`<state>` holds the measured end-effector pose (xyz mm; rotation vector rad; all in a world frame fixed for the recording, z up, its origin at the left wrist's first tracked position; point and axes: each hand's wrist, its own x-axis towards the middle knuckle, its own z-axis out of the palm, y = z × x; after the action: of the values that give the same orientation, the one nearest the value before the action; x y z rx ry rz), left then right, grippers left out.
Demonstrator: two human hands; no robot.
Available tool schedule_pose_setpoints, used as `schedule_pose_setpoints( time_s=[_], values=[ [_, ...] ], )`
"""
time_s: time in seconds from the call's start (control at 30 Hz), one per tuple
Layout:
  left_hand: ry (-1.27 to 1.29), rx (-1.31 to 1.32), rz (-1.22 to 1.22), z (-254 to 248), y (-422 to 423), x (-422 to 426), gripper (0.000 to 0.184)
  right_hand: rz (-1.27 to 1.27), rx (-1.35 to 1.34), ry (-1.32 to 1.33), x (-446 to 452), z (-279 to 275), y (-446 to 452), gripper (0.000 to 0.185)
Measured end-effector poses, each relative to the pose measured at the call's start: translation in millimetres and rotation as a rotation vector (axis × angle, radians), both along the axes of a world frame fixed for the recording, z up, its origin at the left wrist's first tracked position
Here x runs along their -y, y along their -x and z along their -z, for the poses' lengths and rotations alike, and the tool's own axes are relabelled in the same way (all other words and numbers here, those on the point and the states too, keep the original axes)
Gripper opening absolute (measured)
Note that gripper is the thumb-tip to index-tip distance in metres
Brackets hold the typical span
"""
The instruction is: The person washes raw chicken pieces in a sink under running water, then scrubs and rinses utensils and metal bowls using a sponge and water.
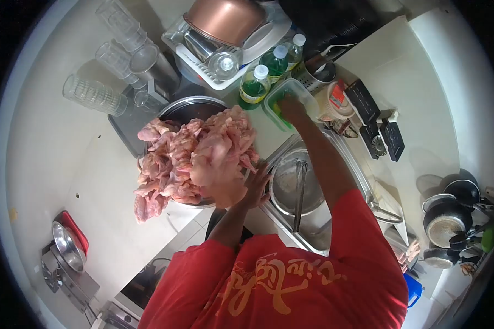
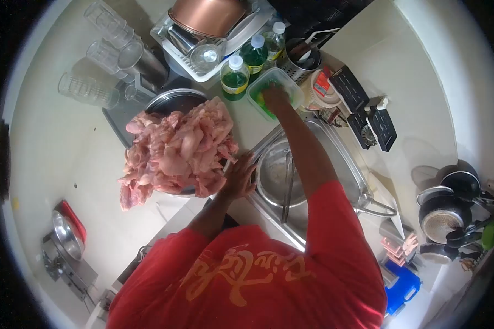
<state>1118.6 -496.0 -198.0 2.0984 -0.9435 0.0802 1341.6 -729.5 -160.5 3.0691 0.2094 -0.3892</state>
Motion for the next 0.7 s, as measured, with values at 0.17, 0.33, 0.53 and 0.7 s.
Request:
schedule_pose_setpoints(
  time_s=[0.17,0.33,0.53,0.7],
  values=[
    [-0.007,-0.109,0.000,8,1,3,0.063,-0.057,-0.027,0.033,3,20,-11,0.026],
    [-0.039,-0.148,0.023,3,1,2,0.064,0.128,0.057,-0.194,0,-12,7,0.054],
    [-0.231,-0.191,0.045,-19,-4,2,0.068,0.336,0.369,-0.828,10,-118,75,0.068],
    [-0.300,-0.055,0.041,-15,0,6,0.070,0.524,0.466,-2.158,15,-128,187,0.071]
  ],
)
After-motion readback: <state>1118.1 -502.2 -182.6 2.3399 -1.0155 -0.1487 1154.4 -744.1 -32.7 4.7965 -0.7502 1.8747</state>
